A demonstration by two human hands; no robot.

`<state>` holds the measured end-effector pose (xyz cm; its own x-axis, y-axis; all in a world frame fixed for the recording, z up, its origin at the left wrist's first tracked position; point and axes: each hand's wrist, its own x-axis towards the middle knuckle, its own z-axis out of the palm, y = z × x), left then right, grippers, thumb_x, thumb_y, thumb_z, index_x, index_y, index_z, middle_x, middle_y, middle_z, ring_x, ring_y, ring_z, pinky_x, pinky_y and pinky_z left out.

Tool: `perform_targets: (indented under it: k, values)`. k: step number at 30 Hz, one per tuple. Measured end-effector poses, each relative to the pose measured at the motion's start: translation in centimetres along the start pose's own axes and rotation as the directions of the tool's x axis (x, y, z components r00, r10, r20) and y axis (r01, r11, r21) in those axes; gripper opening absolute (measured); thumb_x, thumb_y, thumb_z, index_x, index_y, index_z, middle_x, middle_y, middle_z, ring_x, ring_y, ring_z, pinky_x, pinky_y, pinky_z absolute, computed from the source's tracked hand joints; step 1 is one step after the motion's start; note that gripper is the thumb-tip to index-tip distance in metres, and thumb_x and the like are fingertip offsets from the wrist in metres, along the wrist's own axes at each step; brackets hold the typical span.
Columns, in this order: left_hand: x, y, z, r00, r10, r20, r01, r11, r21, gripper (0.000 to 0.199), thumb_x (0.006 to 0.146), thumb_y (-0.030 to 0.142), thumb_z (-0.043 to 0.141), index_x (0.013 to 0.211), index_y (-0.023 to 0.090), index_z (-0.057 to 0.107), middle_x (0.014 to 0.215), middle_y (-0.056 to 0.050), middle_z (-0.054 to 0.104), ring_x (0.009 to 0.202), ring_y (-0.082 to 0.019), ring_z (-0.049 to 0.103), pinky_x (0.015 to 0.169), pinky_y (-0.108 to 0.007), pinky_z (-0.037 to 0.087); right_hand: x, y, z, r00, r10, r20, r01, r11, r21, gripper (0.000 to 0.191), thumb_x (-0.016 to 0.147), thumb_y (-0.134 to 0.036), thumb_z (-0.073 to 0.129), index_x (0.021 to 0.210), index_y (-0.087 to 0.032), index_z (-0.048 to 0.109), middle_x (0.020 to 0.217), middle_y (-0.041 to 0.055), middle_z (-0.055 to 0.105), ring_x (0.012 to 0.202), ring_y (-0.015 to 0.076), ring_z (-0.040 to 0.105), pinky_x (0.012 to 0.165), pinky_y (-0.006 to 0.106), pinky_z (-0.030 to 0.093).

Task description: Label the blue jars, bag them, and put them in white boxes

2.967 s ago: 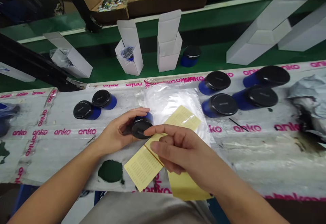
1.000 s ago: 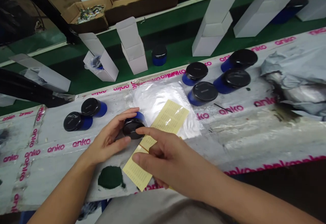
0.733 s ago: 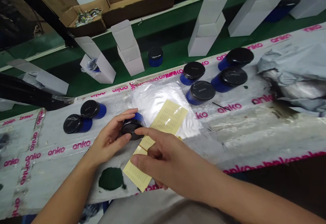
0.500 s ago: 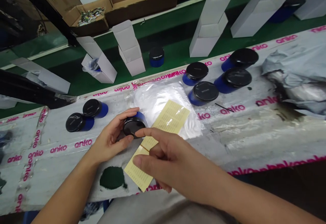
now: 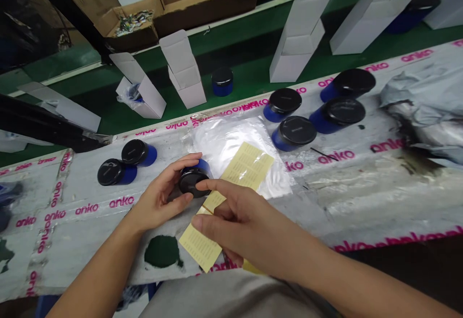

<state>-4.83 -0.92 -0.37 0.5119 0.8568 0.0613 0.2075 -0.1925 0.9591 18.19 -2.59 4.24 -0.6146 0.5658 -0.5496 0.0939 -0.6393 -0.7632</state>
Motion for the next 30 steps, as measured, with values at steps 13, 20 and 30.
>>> perform_targets:
  k: [13,20,30]
  values:
    - [-0.2,0.0,0.7,0.995,-0.03,-0.092,0.028,0.999,-0.019,0.041,0.099,0.026,0.06,0.139,0.032,0.055,0.156,-0.005,0.049,0.15,-0.028,0.04,0.124,-0.05,0.034,-0.4,0.1,0.3,0.998,0.004,-0.065,-0.013,0.991,-0.133,0.064,0.092,-0.05,0.064,0.147,-0.022,0.045,0.056,-0.0093,0.048,0.047,0.0105,0.043,0.045,0.023,0.034]
    - [-0.2,-0.3,0.8,0.993,-0.03,-0.115,0.037,0.997,0.061,0.04,0.102,0.03,0.054,0.142,0.032,0.049,0.157,-0.006,0.049,0.15,-0.027,0.039,0.126,-0.054,0.029,1.6,0.5,-0.4,0.791,-0.538,-0.292,0.249,0.718,-0.651,0.042,0.093,-0.036,0.062,0.133,-0.026,0.054,0.076,-0.0019,0.057,0.063,0.0157,0.053,0.057,0.028,0.041]
    - [-1.2,-0.4,0.6,0.973,-0.202,-0.114,0.213,0.972,0.098,0.047,0.108,0.037,0.035,0.155,0.037,0.035,0.169,-0.001,0.029,0.157,-0.024,0.025,0.131,-0.05,0.02,5.7,-0.5,-0.9,0.746,-0.659,-0.098,0.428,0.586,-0.689,0.028,0.093,-0.014,0.051,0.116,-0.019,0.065,0.104,0.0082,0.059,0.083,0.019,0.062,0.073,0.036,0.052]
